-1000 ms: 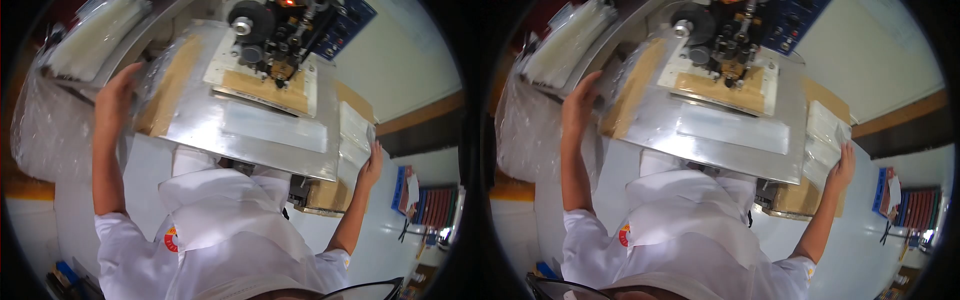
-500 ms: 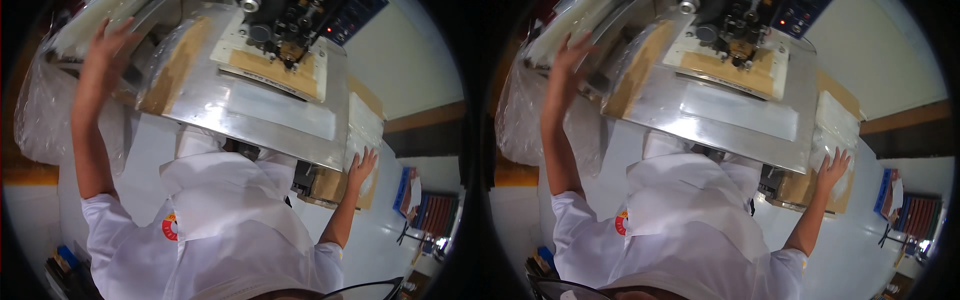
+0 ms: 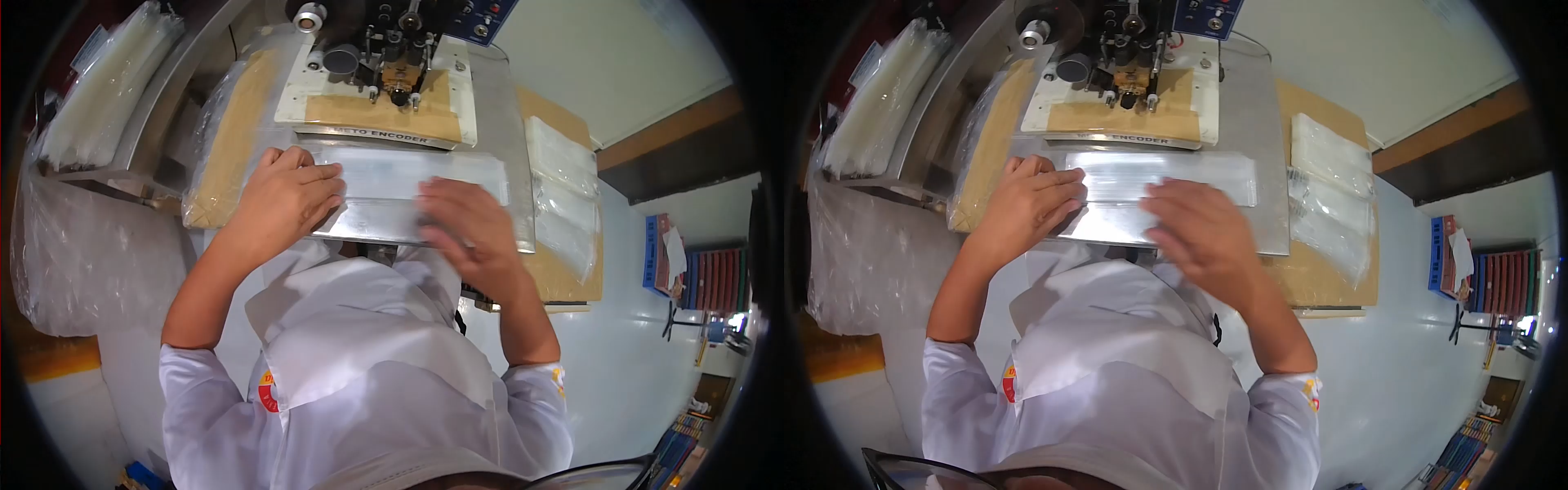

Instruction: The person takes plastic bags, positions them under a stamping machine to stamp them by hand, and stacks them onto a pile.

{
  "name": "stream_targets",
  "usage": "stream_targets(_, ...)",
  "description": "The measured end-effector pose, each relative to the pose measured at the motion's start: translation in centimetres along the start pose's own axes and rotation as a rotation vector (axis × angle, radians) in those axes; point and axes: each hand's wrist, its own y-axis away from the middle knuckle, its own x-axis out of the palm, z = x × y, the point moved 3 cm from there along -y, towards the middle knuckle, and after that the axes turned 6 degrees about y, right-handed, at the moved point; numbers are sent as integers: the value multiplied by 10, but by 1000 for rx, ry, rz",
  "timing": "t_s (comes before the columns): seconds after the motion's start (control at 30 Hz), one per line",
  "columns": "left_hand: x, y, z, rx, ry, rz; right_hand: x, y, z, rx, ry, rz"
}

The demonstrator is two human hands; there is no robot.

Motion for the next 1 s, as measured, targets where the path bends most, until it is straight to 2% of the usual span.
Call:
stream_targets(0.13,-9,1,-16,118,-32,-126,31,-23,18,11,146,16)
stream_targets(0.2,-30,3,-33,80,202,-289,32,-22,22,19,152,89)
stream_targets(0.33,-51,22,-43,-26,661,-441,-10,-24,57,-69,-32,-183)
stream_targets(0.43,-60,20,-56,254,662,-416,-13,-20,65,-88,-96,-196)
stream_targets(0.53,-42,12,-93,527,372,-181,2,-14,64,-73,-117,-106)
stream_targets(0.63,-39,11,-49,85,776,-477,-3,-11,72,-35,-133,-83)
stream_targets(0.67,-50,10,-34,-16,626,-512,-7,-12,75,-38,-174,-92)
stream_targets(0.77,-51,17,-67,232,669,-382,-4,-17,62,55,-271,-100)
stream_targets(0.8,-48,16,-80,292,626,-268,-3,-17,56,102,-300,-90)
stream_targets(0.87,-37,8,-63,167,403,-228,-6,-13,57,140,-364,-33)
stream_targets(0.93,-30,10,-26,-128,687,-361,-4,-9,56,187,-430,-1)
stream_targets(1.0,-40,7,-32,-17,642,-411,0,-9,52,240,-482,7)
